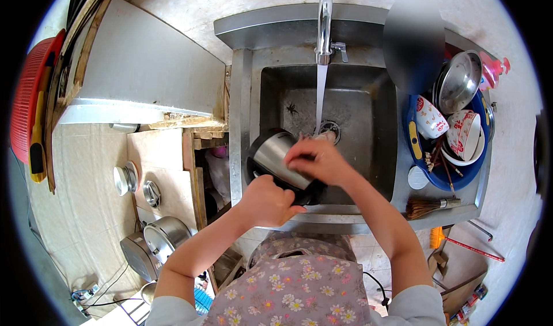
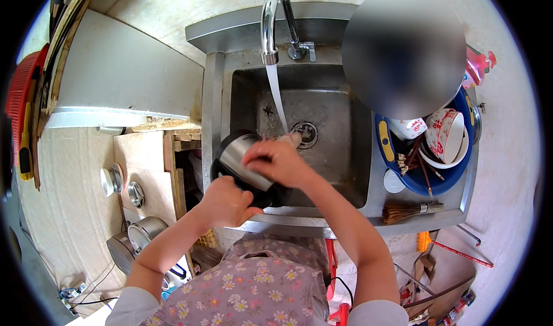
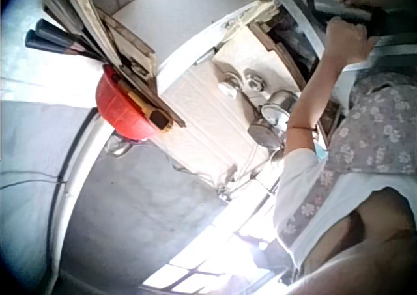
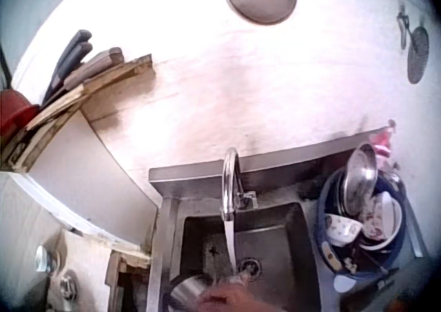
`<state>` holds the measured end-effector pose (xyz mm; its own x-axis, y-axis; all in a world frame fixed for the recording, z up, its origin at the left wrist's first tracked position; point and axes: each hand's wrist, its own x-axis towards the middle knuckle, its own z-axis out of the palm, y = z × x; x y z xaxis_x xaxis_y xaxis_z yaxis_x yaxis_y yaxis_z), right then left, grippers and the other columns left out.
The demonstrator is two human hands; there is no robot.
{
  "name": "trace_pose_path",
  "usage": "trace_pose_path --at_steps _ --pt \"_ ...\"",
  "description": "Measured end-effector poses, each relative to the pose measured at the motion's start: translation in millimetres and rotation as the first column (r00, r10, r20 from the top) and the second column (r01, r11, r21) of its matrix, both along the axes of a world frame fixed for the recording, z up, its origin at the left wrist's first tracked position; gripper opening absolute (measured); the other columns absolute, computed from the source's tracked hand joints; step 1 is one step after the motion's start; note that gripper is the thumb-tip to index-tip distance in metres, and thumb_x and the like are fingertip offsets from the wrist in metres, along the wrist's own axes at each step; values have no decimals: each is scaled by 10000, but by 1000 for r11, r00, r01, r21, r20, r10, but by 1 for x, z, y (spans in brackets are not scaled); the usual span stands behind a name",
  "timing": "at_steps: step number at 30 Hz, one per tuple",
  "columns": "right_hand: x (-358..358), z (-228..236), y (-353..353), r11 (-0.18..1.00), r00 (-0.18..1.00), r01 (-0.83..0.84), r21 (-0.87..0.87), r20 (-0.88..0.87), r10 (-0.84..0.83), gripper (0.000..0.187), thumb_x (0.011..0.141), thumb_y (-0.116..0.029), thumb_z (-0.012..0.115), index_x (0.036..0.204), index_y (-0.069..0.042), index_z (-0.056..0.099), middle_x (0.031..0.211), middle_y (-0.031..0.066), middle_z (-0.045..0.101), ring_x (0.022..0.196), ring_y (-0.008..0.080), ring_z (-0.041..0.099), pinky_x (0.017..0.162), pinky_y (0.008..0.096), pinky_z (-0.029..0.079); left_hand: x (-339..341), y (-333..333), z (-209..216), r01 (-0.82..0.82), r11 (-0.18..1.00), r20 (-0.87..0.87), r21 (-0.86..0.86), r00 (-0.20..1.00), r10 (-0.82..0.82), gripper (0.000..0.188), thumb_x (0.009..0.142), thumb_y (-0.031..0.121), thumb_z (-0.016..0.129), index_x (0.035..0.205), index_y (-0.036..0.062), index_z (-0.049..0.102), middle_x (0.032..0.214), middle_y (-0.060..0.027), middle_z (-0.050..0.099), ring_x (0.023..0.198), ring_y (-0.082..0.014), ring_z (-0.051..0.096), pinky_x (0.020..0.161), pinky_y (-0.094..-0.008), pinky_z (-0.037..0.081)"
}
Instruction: The person scrubs the exterior and interior of a stainless steel kettle with a cloth under running water at a kitchen sink, then moves to a utility sink to continue scrubbing and rinsing the kettle before placing it on the counter.
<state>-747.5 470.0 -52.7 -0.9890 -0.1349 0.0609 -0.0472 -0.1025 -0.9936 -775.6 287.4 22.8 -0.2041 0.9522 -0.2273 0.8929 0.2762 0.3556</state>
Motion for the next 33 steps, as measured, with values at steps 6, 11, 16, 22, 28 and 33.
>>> trace_pose_path --at_steps 6,11,16,22,28,33 --pt "-36 -38 -31 943 980 155 295 -163 -110 26 759 -96 644 758 -82 623 739 55 631 746 261 584 677 369 457 11 17 -7 216 968 120 127 966 -231 480 785 451 620 493 96 478 371 -48 400 353 -261 416 455 -343 349" --pt "7 -37 -25 923 976 134 360 -210 -59 33 761 -99 643 783 -83 625 759 62 622 769 262 586 676 372 453 7 15 -14 271 948 188 168 935 -301 497 772 454 630 467 92 479 367 -51 400 344 -268 411 440 -351 352" --pt "12 -38 -24 910 979 177 374 -160 -125 38 779 -78 620 817 -75 626 780 84 626 758 284 586 673 361 460 8 26 -11 276 961 206 27 939 -275 507 829 471 555 500 86 544 423 -75 483 408 -292 480 490 -371 391" --pt "-31 -111 -13 922 920 319 220 164 -357 93 822 -87 603 877 -14 620 802 123 652 768 227 631 705 325 480 -5 11 9 82 996 167 38 982 -87 445 849 433 555 583 76 564 485 -106 513 460 -330 507 477 -414 395" --pt "-47 -138 3 624 597 726 -288 715 -365 135 880 -121 537 873 -9 612 760 89 622 745 180 607 676 282 475 -8 -30 15 -572 808 496 139 747 444 386 910 329 484 654 47 543 564 -127 515 525 -324 519 490 -394 391" --pt "-81 -115 51 651 483 757 58 621 -618 170 900 -135 538 997 6 537 798 72 609 690 143 586 571 238 466 6 -60 17 -862 505 694 -50 333 638 517 959 417 399 718 -3 580 488 -33 462 400 -124 432 404 -285 329"
